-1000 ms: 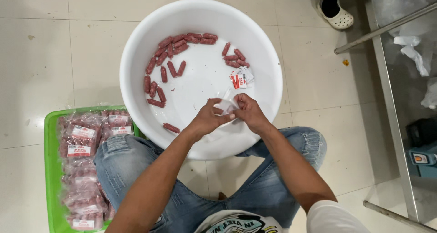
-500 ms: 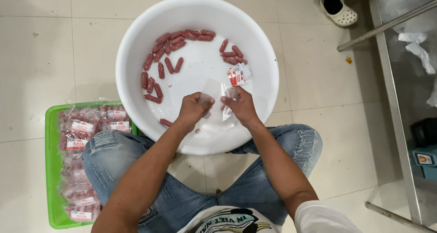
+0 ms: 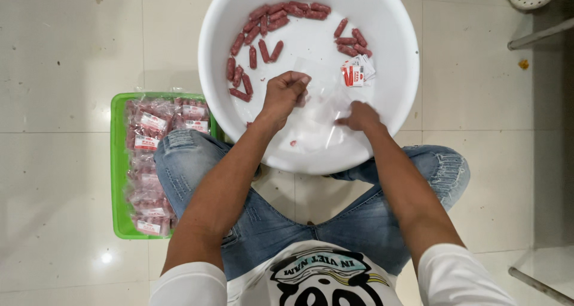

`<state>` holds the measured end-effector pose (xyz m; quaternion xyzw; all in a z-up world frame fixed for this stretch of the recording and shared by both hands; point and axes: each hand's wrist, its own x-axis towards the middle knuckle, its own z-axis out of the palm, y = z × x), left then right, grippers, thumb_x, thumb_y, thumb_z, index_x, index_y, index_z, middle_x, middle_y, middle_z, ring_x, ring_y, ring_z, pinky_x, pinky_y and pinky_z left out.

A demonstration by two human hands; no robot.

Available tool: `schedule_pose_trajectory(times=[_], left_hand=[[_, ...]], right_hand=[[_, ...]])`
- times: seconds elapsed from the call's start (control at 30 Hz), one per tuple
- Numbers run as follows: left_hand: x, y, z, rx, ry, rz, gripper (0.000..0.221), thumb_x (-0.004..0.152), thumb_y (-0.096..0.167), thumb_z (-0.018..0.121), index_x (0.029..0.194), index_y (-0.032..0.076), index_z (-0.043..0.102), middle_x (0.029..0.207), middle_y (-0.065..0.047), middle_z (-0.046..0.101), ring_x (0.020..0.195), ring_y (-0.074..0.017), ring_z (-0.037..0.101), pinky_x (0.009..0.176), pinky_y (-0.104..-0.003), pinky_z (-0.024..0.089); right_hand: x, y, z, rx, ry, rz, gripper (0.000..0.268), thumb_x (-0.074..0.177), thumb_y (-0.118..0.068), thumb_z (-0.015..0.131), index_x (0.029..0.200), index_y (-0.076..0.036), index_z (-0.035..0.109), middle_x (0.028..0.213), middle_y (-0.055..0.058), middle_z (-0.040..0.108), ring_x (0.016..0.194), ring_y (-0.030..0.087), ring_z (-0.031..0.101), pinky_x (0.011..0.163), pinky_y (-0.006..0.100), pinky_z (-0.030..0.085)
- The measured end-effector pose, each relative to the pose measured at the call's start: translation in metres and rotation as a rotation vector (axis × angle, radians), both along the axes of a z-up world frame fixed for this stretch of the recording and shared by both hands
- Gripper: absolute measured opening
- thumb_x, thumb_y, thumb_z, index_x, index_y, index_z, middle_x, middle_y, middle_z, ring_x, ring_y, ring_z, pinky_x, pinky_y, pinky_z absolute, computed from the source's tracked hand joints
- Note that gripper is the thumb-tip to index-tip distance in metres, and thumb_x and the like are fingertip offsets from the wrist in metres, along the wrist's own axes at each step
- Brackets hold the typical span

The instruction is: The person, sitting on the floor, takes small processed sausages from a large white bin and places them into small plastic bags, then moves the bags into a green tray.

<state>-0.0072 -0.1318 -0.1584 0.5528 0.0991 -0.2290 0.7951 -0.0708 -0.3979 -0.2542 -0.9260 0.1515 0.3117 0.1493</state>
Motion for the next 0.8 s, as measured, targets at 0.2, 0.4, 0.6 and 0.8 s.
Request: schedule_pose_trajectory(times=[0.2,0.4,0.6,0.8], left_hand=[[-0.011,-0.001,0.012,0.031,-0.115,-0.236,0.006,0.091,0.004,0.073,0.095,0.001,0.073,0.059,-0.008,0.062,0.046,-0.0094,0.058,0.038,-0.021,0.05],[-0.006,-0.008,0.024,-0.01,-0.168,-0.149,0.019,0.085,0.0,0.076,0.103,-0.001,0.069,0.07,-0.009,0.068,0.056,-0.011,0.064,0.047,-0.022,0.054],[-0.013,-0.008,0.034,-0.046,-0.151,-0.048,0.009,0.09,0.005,0.073,0.096,-0.002,0.07,0.073,-0.013,0.069,0.061,-0.0104,0.067,0.055,-0.021,0.061],[-0.012,0.004,0.068,-0.103,-0.058,0.134,0.009,0.094,0.004,0.068,0.098,-0.004,0.067,0.077,-0.015,0.071,0.066,-0.016,0.072,0.059,-0.032,0.067]], right_hand=[[0.0,0.061,0.159,1.052,-0.648,-0.515,0.057,0.1,-0.053,0.064,0.135,-0.008,0.062,0.117,0.004,0.072,0.107,0.014,0.071,0.093,0.032,0.06],[-0.008,0.077,0.144,0.851,-0.774,-0.345,0.007,0.101,-0.002,0.066,0.105,0.002,0.07,0.063,0.008,0.058,0.044,0.015,0.058,0.039,0.027,0.05],[-0.018,0.094,0.132,0.949,-0.961,-0.499,0.024,0.109,-0.011,0.054,0.093,0.0,0.068,0.052,0.01,0.052,0.04,0.017,0.056,0.042,0.024,0.043],[-0.022,0.106,0.168,1.117,-0.806,-0.716,0.011,0.103,-0.018,0.065,0.099,-0.008,0.065,0.071,0.01,0.068,0.062,0.021,0.072,0.057,0.03,0.061]])
